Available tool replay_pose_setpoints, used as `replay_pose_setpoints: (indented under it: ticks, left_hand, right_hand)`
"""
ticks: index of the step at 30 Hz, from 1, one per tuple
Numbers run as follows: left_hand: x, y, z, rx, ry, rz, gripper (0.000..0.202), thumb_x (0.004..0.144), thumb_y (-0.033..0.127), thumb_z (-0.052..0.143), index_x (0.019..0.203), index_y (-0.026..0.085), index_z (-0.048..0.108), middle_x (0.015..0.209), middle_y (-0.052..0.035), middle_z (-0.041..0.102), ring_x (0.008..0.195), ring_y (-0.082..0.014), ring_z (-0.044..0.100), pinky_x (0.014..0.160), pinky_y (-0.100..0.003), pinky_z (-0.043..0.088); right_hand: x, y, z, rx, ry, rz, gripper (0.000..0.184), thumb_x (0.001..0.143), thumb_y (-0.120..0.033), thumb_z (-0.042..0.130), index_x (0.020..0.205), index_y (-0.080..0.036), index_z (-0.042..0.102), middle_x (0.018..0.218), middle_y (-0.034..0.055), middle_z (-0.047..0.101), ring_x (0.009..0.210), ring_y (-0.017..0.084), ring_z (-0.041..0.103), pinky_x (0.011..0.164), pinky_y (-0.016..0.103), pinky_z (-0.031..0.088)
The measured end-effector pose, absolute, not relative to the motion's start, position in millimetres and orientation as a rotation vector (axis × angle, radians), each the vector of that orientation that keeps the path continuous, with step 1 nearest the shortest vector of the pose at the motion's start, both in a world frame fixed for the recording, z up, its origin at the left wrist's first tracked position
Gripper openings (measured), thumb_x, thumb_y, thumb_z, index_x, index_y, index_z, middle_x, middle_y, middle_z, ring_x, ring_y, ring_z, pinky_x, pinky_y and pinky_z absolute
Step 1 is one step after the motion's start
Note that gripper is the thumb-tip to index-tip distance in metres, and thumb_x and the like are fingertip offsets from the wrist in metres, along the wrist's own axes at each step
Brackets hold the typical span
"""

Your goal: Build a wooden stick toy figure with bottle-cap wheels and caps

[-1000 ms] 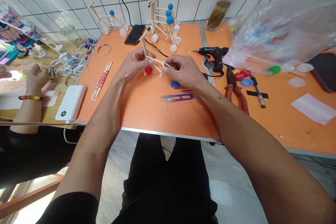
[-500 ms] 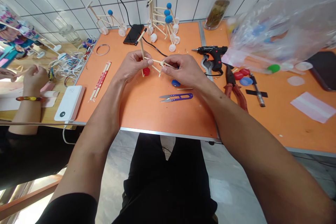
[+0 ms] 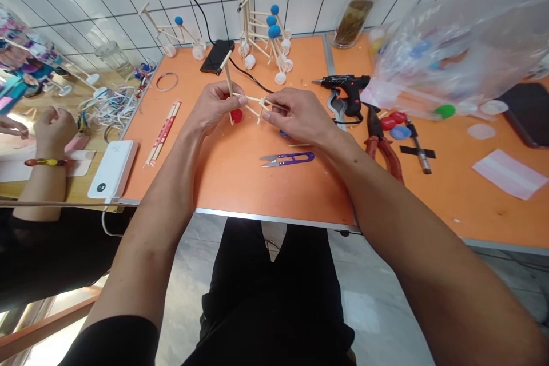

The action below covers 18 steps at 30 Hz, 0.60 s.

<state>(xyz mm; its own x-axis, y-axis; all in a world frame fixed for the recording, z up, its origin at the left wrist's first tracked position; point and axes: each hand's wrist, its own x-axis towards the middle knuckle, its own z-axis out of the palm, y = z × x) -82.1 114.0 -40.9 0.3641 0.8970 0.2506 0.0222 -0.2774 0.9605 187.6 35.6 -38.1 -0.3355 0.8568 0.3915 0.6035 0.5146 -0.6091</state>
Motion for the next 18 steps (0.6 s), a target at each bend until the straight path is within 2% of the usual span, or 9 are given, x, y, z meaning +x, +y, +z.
replay_pose_setpoints:
  ticks: [9, 18]
  left_hand:
    - [-83.2, 115.0, -44.6, 1.639, 0.851, 1.099, 0.041, 0.084, 0.039, 0.117, 0.084, 0.022, 0.080, 0.077, 0.0007, 0.074, 0.066, -0.0137, 0.068, 0.063, -0.029, 0.055]
    - [-78.4, 109.9, -41.0, 1.619, 0.887, 1.123, 0.043, 0.083, 0.039, 0.119, 0.082, 0.024, 0.079, 0.074, 0.0016, 0.073, 0.063, -0.0142, 0.067, 0.060, -0.029, 0.053]
  right_hand:
    - [188.3, 34.2, -38.1, -1.322, -2.144, 0.308, 0.029, 0.121, -0.052, 0.073, 0.115, -0.028, 0.088, 0.109, 0.0103, 0.083, 0.101, 0.032, 0.069, 0.089, 0.045, 0.046]
    - [191.7, 41.0, -47.0, -1.217, -2.023, 0.384, 0.043, 0.115, -0.071, 0.084, 0.103, -0.030, 0.085, 0.096, 0.0090, 0.073, 0.096, 0.032, 0.063, 0.089, 0.045, 0.045]
